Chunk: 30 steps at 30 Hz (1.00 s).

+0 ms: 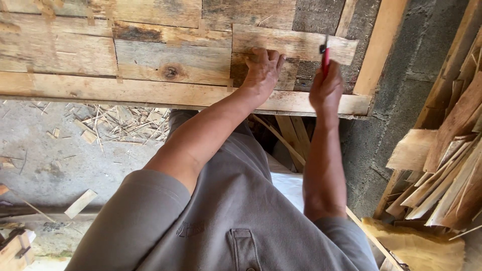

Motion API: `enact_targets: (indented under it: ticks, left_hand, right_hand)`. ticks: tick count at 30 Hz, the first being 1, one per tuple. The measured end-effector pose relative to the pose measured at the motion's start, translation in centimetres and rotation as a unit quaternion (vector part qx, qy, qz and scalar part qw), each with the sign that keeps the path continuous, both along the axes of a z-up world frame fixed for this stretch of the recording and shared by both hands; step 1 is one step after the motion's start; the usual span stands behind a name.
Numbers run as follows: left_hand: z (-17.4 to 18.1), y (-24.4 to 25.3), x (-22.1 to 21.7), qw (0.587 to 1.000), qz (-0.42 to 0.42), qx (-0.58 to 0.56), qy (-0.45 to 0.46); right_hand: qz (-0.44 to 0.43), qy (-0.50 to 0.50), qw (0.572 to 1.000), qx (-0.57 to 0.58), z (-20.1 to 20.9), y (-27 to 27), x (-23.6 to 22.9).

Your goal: Cutting and applying thin wood veneer strips to a board surface.

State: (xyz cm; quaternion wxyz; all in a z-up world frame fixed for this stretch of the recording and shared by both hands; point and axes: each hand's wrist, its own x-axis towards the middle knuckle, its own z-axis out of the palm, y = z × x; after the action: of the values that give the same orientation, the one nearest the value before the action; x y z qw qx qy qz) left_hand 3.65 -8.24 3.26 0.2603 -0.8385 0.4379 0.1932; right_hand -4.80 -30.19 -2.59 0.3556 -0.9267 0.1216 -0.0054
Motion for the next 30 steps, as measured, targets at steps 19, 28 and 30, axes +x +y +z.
enact_targets:
  ticks: [19,28,30]
  left_hand:
    - [1.0,-0.9,0.7,0.997,-0.056,0.057,-0.005]
    - [0.7,-1.0,0.8,0.999,-0.04,0.036,0.005]
    - [0.1,-0.8,0.8,0.998,-0.044,0.035,0.004]
  right_hand:
    - [-0.082,0.041,0.993,-0.08,1.6,7.9,0.6]
    - [-0.075,0.021,0.991,-0.109,1.0,7.9,0.4]
    - [-0.076,0.018,0.991,-0.111,0.2,7.7,0.4]
